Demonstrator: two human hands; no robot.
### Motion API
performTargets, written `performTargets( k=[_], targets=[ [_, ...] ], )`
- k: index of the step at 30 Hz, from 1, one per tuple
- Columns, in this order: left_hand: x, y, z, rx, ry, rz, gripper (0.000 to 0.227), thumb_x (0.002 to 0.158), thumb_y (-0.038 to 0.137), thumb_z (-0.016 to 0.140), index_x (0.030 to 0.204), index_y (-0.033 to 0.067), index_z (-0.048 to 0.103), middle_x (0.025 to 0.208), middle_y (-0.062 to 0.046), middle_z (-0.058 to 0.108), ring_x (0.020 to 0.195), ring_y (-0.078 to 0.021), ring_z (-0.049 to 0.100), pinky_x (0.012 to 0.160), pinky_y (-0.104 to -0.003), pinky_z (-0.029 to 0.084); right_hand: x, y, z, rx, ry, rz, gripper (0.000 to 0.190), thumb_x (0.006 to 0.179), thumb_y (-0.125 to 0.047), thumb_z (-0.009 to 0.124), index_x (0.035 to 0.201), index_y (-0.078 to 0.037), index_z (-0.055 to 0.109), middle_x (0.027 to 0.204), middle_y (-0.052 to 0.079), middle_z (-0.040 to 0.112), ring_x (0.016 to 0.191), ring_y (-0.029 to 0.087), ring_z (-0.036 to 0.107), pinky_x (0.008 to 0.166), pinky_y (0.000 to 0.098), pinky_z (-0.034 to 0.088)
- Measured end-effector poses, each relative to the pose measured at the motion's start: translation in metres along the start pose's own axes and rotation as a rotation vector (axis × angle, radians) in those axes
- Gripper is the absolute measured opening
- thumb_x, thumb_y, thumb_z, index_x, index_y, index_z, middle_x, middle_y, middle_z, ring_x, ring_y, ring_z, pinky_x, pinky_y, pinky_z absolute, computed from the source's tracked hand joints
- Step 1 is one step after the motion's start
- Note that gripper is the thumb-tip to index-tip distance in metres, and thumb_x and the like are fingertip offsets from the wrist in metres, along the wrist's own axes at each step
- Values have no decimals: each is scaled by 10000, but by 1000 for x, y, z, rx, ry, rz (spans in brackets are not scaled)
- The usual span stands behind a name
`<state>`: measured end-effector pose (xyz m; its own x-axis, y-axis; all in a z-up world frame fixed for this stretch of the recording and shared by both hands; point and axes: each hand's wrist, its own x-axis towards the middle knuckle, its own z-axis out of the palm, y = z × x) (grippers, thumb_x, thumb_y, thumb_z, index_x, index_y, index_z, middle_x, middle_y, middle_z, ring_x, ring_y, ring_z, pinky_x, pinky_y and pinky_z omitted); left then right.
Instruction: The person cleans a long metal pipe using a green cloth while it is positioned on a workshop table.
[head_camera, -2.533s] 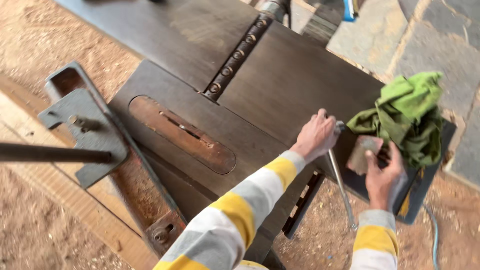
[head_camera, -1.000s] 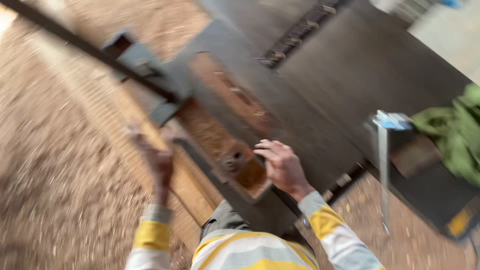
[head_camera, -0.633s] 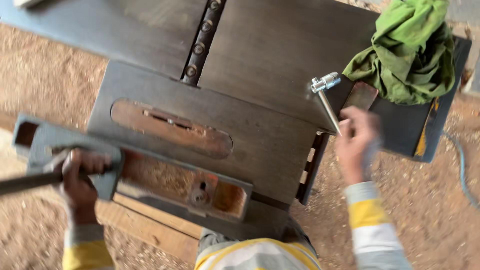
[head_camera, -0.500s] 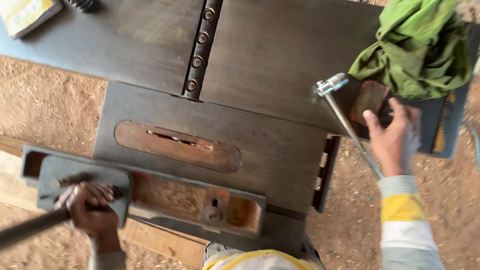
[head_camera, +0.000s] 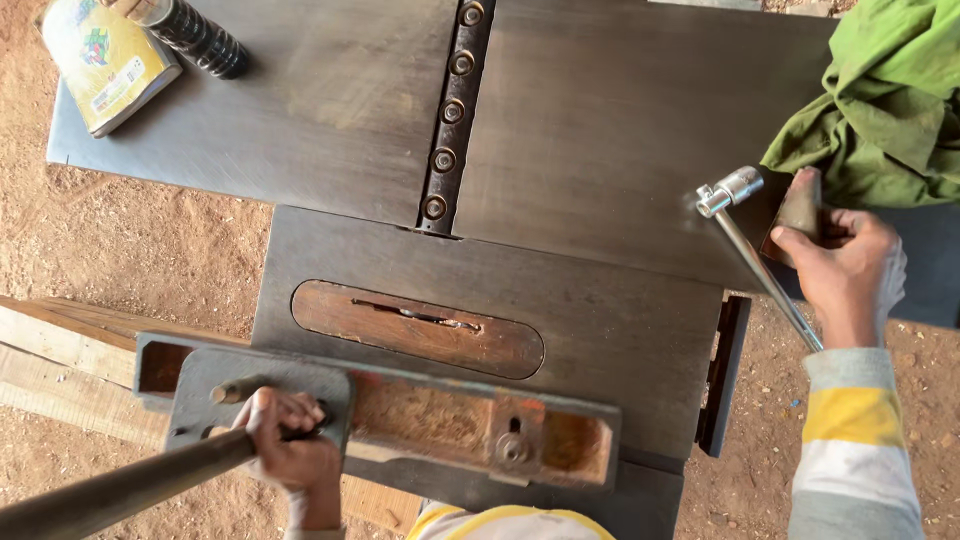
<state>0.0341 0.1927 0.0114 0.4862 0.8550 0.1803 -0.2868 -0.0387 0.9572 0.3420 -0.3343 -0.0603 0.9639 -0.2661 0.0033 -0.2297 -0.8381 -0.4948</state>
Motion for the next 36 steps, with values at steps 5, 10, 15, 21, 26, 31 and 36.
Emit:
performTargets(
  k=[5,10,15,21,26,31,36],
  targets=[
    [-15,16,62,4,46,-30,319,1030,128,652,741,92,523,633,11,445,533,-103,431,531,-284,402,-47,-41,-21,753,117,-115,507,950,-191,821,1271,17,488,1217,101,580,963,205,682,782,339,592],
    [-24,18,109,-86,141,-194,167,946,98,720,811,71,625,622,41,466,526,-70,446,477,-240,378,-165,-102,-19,930,97,-196,499,915,-164,646,1359,-2,484,1261,118,565,994,189,628,782,291,584],
    [-30,12,168,-31,-8,-198,102,904,96,767,843,43,705,646,42,507,532,-46,443,484,-244,402,-223,-87,7,534,160,-562,586,992,-187,678,1491,8,440,1410,213,596,1255,356,653,1061,437,547],
    [-15,-2,225,-28,-168,-110,419,970,99,764,701,100,443,602,42,488,491,-47,438,457,-246,359,-154,-107,21,373,402,-525,530,1081,-180,639,1526,0,413,1455,234,589,1299,403,630,1094,444,524],
    [11,-10,249,-149,-219,-52,392,956,95,752,712,107,446,598,49,492,486,-39,453,443,-255,408,-81,-147,37,376,287,-571,556,1016,-143,634,1505,20,426,1400,247,622,1203,411,646,971,448,533],
    [29,-17,271,-134,-140,-13,401,960,96,785,675,82,502,620,60,464,508,-37,435,438,-251,369,-14,-177,55,429,301,-721,549,1018,-110,647,1516,-9,438,1418,229,607,1260,417,633,1062,465,522],
    [33,-24,297,-81,-39,-90,180,929,148,779,771,76,733,610,46,547,498,-38,480,446,-240,339,56,-208,74,497,209,-853,581,1005,-60,659,1533,-3,421,1456,254,576,1313,442,603,1099,470,500]
  ],
)
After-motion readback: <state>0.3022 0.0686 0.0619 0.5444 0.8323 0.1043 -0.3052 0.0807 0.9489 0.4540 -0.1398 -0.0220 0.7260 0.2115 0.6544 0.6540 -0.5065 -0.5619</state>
